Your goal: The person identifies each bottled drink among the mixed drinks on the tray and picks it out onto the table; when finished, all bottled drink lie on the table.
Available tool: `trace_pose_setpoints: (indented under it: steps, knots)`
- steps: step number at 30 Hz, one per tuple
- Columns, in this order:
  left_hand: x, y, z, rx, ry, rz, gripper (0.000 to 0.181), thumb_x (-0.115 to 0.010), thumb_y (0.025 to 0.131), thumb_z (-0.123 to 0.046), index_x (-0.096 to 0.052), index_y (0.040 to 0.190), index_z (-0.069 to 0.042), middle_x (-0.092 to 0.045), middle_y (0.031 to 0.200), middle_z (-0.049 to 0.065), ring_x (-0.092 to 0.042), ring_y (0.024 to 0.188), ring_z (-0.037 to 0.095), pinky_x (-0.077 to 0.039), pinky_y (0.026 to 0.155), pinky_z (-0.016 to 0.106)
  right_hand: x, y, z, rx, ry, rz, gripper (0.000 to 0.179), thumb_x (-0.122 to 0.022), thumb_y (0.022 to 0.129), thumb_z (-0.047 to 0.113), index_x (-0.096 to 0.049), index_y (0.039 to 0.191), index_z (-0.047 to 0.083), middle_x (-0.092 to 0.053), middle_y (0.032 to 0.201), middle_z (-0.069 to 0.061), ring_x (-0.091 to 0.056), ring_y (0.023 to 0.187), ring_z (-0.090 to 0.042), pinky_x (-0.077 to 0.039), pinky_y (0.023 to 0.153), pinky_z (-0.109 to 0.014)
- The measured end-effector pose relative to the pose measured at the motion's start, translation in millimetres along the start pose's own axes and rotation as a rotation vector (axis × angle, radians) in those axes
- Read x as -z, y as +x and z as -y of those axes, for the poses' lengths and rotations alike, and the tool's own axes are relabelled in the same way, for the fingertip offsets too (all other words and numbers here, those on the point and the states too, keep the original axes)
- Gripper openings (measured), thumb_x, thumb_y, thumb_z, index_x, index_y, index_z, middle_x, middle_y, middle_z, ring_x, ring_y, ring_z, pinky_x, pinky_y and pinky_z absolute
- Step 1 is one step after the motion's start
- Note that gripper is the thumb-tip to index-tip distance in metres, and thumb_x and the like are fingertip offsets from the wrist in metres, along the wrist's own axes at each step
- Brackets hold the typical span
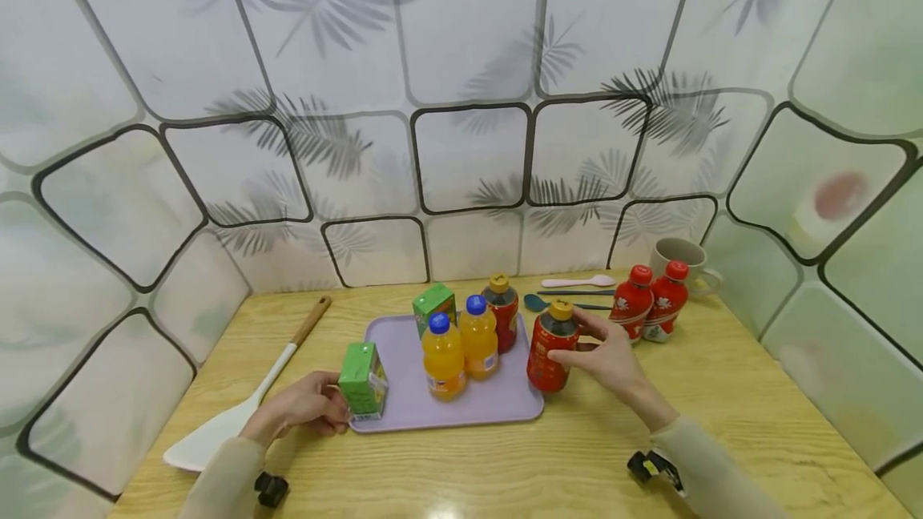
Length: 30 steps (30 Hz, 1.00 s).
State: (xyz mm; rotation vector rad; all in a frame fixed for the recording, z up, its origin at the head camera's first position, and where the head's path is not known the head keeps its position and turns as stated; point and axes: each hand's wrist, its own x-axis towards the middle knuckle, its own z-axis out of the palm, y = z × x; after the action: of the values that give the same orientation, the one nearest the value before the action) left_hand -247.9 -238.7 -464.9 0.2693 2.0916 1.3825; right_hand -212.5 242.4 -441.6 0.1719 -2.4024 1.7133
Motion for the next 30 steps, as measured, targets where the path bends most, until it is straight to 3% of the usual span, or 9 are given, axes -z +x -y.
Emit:
trace_pose_setpoints:
  steps: [10, 18, 22, 25, 27, 30]
  knots:
    - [0.9, 0.3, 1.7, -0.011, -0.008, 0.012, 0.053, -0.067, 0.081, 0.002, -0.048, 0.13, 0.008, -0.064, 0.086, 0.009, -0.067, 0.07, 0.017, -0.059, 0.062, 0.029, 26.1, -3.6, -8.3, 0.005, -0.05, -0.048, 0.077, -0.084, 0.077, 0.018, -0.049, 0.143, 0.002, -0.061, 0.13, -0.022, -0.063, 0.099, -0.001, -0.056, 0.08, -0.019]
    - [0.5, 0.6, 1.1, 0.002, -0.002, 0.0, 0.054, -0.066, 0.08, 0.003, -0.048, 0.131, 0.008, -0.064, 0.086, 0.009, -0.068, 0.07, 0.017, -0.059, 0.061, 0.028, 49.8, -4.6, -11.6, 0.029, -0.146, -0.099, 0.075, -0.085, 0.077, 0.022, -0.051, 0.141, 0.004, -0.065, 0.124, -0.009, -0.062, 0.095, 0.004, -0.053, 0.078, -0.014]
    - [-0.3, 0.3, 0.7, 0.007, 0.007, -0.002, 0.053, -0.067, 0.081, 0.002, -0.049, 0.131, 0.007, -0.064, 0.085, 0.008, -0.068, 0.07, 0.017, -0.059, 0.061, 0.029, 59.9, -5.9, -14.4, 0.039, -0.205, -0.123, 0.074, -0.086, 0.075, 0.022, -0.053, 0.139, 0.003, -0.066, 0.115, 0.008, -0.061, 0.088, 0.004, -0.053, 0.071, -0.015]
    - [-0.4, -0.2, 0.2, 0.007, 0.003, -0.001, 0.051, -0.067, 0.081, 0.002, -0.049, 0.129, 0.007, -0.064, 0.085, 0.008, -0.068, 0.07, 0.017, -0.059, 0.061, 0.029, 66.6, -7.2, -16.3, 0.035, -0.209, -0.117, 0.074, -0.085, 0.076, 0.022, -0.053, 0.139, 0.004, -0.062, 0.113, 0.019, -0.06, 0.09, 0.009, -0.053, 0.073, -0.014]
    - [-0.3, -0.4, 0.2, 0.008, 0.0, -0.002, 0.051, -0.067, 0.081, 0.002, -0.049, 0.128, 0.008, -0.064, 0.085, 0.009, -0.068, 0.07, 0.017, -0.059, 0.061, 0.028, 71.1, -9.1, -17.1, 0.024, -0.216, -0.106, 0.074, -0.085, 0.077, 0.023, -0.052, 0.14, 0.004, -0.062, 0.118, 0.014, -0.059, 0.092, 0.012, -0.053, 0.075, -0.013]
    - [-0.5, -0.8, -0.1, 0.005, 0.003, -0.002, 0.051, -0.067, 0.081, 0.002, -0.048, 0.129, 0.008, -0.064, 0.086, 0.009, -0.068, 0.07, 0.017, -0.059, 0.062, 0.029, 78.3, -13.1, -17.1, -0.008, -0.233, -0.091, 0.076, -0.083, 0.078, 0.027, -0.05, 0.142, 0.005, -0.062, 0.129, -0.005, -0.058, 0.093, 0.012, -0.053, 0.076, -0.014]
